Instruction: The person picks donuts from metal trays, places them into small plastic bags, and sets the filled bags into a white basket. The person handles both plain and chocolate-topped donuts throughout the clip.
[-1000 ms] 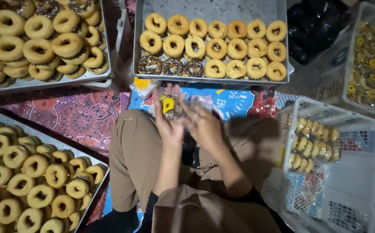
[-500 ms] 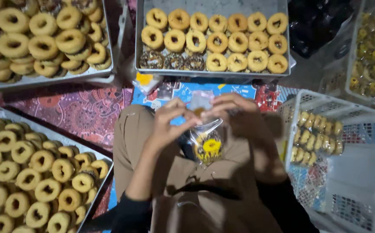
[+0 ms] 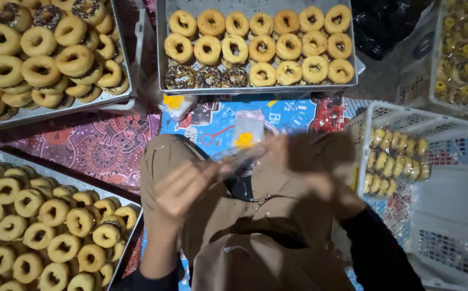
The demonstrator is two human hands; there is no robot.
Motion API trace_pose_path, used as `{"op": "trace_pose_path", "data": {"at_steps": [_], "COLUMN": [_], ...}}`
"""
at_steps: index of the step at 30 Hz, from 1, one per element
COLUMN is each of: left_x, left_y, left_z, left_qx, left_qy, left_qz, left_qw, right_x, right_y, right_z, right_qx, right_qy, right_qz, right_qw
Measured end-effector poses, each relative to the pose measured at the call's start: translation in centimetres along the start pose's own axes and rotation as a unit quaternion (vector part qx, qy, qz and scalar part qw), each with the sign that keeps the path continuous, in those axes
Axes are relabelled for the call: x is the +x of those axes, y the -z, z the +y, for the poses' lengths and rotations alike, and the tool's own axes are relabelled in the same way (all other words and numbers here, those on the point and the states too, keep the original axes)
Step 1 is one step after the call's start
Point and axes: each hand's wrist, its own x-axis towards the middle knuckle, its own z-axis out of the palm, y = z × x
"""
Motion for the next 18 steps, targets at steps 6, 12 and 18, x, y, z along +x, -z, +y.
{"op": "trace_pose_path", "data": {"at_steps": [6,12,18], "left_x": [-0.9,-1.4,-0.7], "left_y": [-0.6,-2.1,-0.9], "left_z": [-2.1,-2.2,-1.0], "left_qx": [0.026,0.015,-0.036], "left_qy": [-0.058,-0.041,0.062], "left_qz": [0.013,0.015,-0.007], "left_qw": [0.998,0.999,0.997], "right_x": [-0.6,0.7,1.7], "right_y": [-1.4,-4.1,-2.7], "right_z": [2.1,-2.2,-0.6], "right_qx": [0.086,0.193,0.036], "right_qy": [-0.178,0.110,0.162], "right_qz": [-0.024,0.018,0.082], "right_qw": [0.980,0.975,0.983]}}
